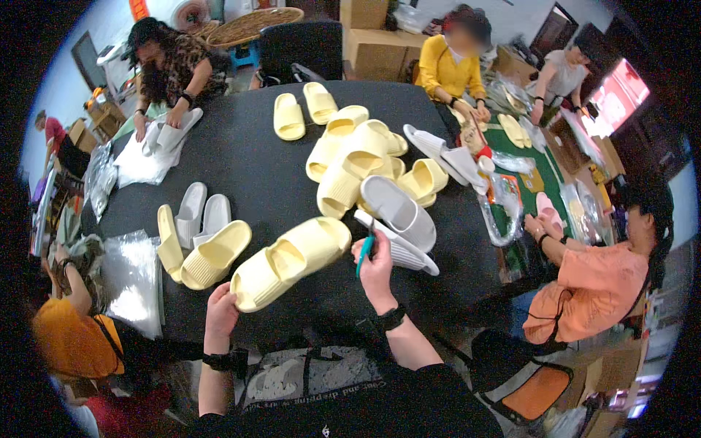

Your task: Trimming excess material from slippers using scissors.

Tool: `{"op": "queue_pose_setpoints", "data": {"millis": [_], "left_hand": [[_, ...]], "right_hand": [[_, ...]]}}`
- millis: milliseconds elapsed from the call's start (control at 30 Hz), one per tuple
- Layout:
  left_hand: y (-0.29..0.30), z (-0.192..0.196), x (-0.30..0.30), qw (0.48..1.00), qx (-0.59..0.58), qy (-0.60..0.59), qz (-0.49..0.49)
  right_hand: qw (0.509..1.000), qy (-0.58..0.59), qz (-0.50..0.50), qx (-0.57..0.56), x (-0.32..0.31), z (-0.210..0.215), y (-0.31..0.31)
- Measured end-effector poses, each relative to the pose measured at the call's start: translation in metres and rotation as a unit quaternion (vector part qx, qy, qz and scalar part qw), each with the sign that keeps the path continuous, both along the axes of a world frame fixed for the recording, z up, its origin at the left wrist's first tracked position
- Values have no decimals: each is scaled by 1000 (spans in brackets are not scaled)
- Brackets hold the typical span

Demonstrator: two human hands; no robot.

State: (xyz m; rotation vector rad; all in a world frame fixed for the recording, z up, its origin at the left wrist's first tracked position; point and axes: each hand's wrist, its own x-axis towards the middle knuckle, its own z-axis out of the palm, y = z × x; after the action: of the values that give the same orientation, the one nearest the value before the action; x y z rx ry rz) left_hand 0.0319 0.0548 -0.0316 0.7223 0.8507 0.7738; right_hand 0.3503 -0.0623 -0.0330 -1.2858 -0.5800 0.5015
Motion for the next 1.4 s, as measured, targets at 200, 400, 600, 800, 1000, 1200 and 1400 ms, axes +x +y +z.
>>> {"op": "queue_pose_setpoints", "data": {"millis": [200,400,600,800,1000,1200,1400], "left_hand": [[29,8,70,997,5,-69,-30],[47,51,201,979,51,-129,-147],[20,99,178,983,131,-64,-112],[-11,223,54,846,523,-73,-68],[-59,318,-7,766,589,-242,-86],[-69,337,-36,556,796,-220,-91],[-73,343,-33,570,788,-216,-91]], "right_hand": [[993,31,11,-112,-2,-18,-54],[982,66,30,-173,-11,-8,-68],[977,67,90,-179,-15,-9,-63],[959,72,150,-230,-19,-33,-50],[948,63,218,-222,-42,-31,-31],[927,24,285,-241,-64,-31,-16],[932,15,277,-235,-66,-36,-18]]}}
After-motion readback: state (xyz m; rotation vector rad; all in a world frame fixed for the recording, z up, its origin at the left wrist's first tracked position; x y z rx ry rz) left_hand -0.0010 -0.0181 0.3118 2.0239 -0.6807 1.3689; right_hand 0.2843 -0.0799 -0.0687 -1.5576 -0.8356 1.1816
